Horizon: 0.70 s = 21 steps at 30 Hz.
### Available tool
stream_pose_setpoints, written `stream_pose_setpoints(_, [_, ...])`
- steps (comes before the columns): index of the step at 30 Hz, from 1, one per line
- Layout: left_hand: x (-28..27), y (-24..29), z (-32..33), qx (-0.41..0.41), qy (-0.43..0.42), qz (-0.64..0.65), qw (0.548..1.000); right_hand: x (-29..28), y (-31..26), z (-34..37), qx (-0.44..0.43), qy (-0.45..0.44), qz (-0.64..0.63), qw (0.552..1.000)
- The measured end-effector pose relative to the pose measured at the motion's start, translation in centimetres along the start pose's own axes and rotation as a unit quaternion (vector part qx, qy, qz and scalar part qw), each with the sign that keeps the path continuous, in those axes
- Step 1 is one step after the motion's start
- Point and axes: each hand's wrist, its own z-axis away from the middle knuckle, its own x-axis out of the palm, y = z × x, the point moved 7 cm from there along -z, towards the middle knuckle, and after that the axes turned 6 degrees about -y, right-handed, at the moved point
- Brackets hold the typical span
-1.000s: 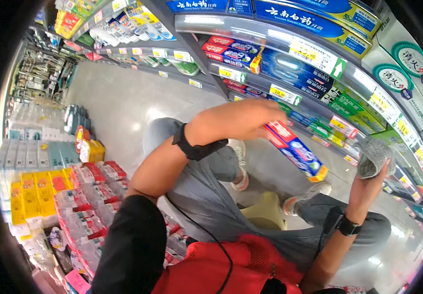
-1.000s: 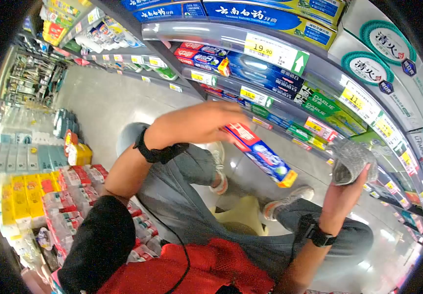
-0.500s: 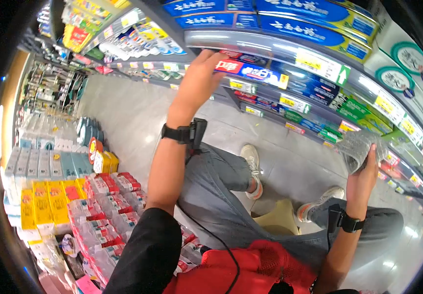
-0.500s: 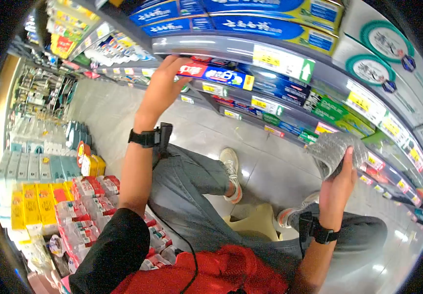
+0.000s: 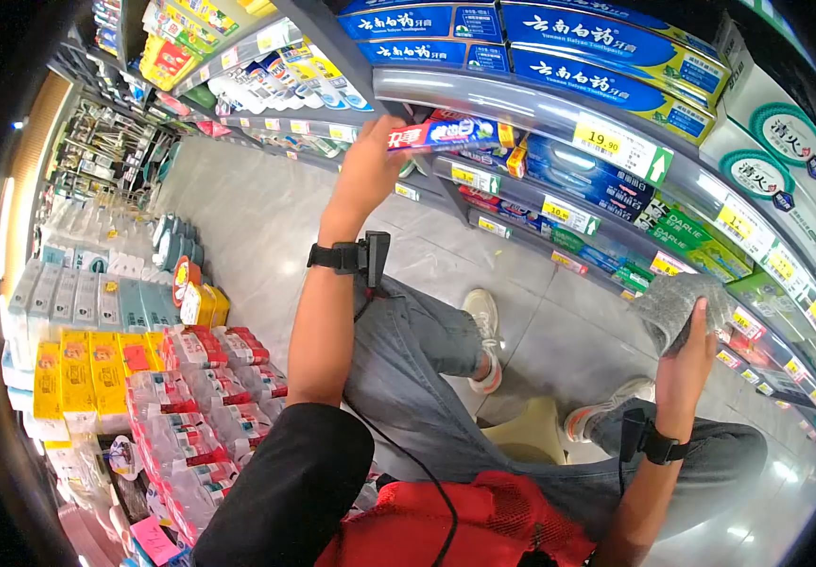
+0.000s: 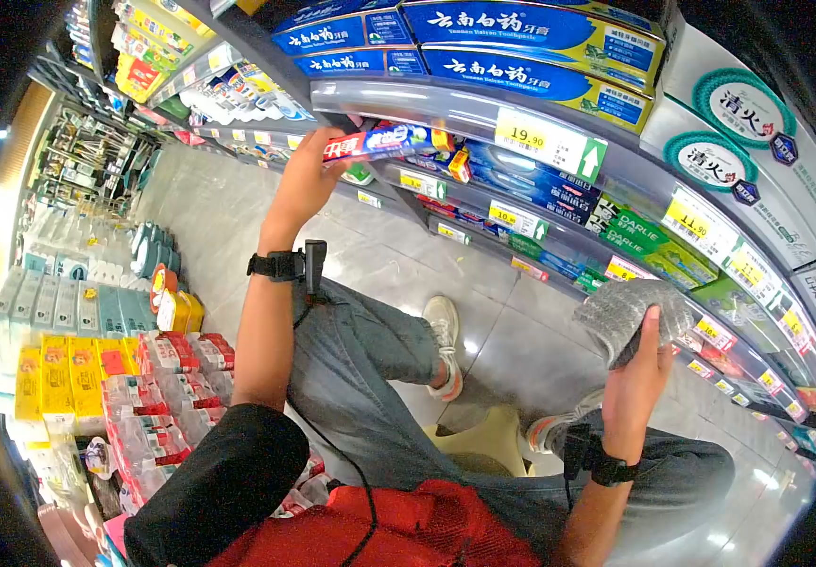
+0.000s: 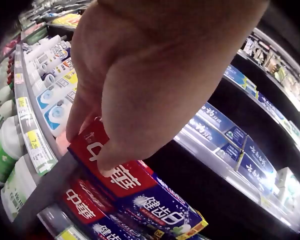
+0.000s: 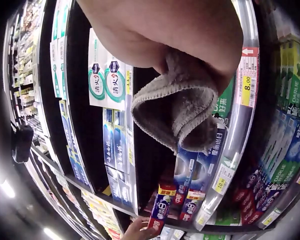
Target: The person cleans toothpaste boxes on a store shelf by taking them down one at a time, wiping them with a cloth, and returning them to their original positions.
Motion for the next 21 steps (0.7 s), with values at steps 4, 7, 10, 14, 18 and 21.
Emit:
stream_pose_setpoints(4, [0.4,0.6,-0.5,-0.014,0.016,-0.034,0.999,0.4,0.6,0.3,0.017,0.0,0.004,1.0])
stream_pose_setpoints(7, [1.1,2.1,-1.2,-0.009,0.032,-0.01,0.999,1.0,0.8,0.5,0.016,-0.002,0.015,1.0])
stream_pose_setpoints(10, [2.0,2.3,-2.0,0.01,0.028,-0.063,0.998,0.8,1.7,0.3,0.024,-0.02,0.028,0.999])
stream_pose_setpoints(14, [3.5,1.7,-3.1,0.0,0.014,-0.143,0.99,0.5,2.2,0.1,0.016,-0.023,0.06,0.998])
stream_pose_setpoints(18, [5.2,1.0,-4.5,0.074,0.039,-0.243,0.967,1.1,2.4,0.2,0.008,-0.033,0.065,0.997])
stream_pose_setpoints(21, [7.3,1.0,-5.4,0.06,-0.066,-0.353,0.931,1.1,2.7,0.4,0.018,-0.024,0.104,0.994])
